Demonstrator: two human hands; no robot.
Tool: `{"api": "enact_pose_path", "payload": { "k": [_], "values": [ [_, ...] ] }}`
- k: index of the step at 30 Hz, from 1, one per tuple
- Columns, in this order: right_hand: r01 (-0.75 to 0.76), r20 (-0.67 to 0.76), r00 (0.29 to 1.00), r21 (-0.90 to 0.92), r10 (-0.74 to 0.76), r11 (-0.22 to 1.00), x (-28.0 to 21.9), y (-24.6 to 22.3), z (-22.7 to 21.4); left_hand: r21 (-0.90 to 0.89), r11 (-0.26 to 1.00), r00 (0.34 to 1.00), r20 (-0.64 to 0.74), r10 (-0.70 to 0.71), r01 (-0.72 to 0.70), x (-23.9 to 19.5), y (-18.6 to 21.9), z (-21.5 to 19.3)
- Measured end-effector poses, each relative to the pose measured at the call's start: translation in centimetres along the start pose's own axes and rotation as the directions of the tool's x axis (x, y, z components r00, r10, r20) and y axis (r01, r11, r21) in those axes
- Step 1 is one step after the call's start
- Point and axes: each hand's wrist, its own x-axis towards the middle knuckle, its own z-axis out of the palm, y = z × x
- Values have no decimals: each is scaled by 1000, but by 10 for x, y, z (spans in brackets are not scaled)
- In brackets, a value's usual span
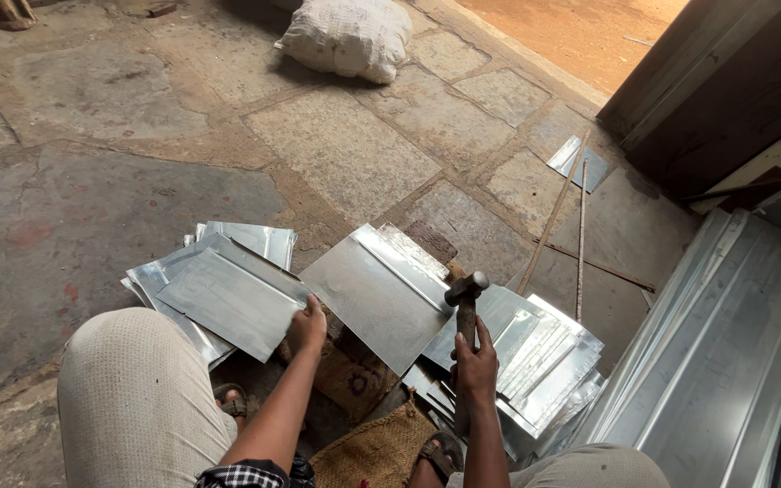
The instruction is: The person picks up metal sheets one at a time, places them on a metal block, and uses a hammer to flatten or shape them.
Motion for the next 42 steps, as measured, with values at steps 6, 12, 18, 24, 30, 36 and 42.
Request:
{"api": "enact_pose_path", "payload": {
  "k": [6, 12, 18, 24, 30, 36, 42],
  "values": [
    [-16, 71, 997, -29, 18, 999, 6, 7, 24, -224, 975, 898, 427, 102, -4, -22, -16, 48],
    [-35, 193, 978, -191, 72, 981, 9, 5, 42, -226, 973, 999, -8, 40, -41, -12, 5, 21],
    [95, 378, 919, -492, 115, 865, -3, -27, 49, -80, 996, 999, -5, 47, -47, 7, 40, -23],
    [422, 574, 817, -659, 54, 623, 33, -43, 46, 156, 983, 968, 244, 57, -97, 30, 30, 45],
    [156, 471, 873, -520, 130, 840, 52, -17, 41, 384, 893, 959, 241, 149, -235, 75, 64, 18],
    [-179, 553, 831, 159, 63, 971, 61, -5, 37, 119, 976, 982, 64, 176, -183, 46, 60, 5],
    [29, 302, 953, -200, 34, 979, 43, -50, 48, 135, 977, 986, 61, 158, -165, 14, 64, 6]
  ]
}}
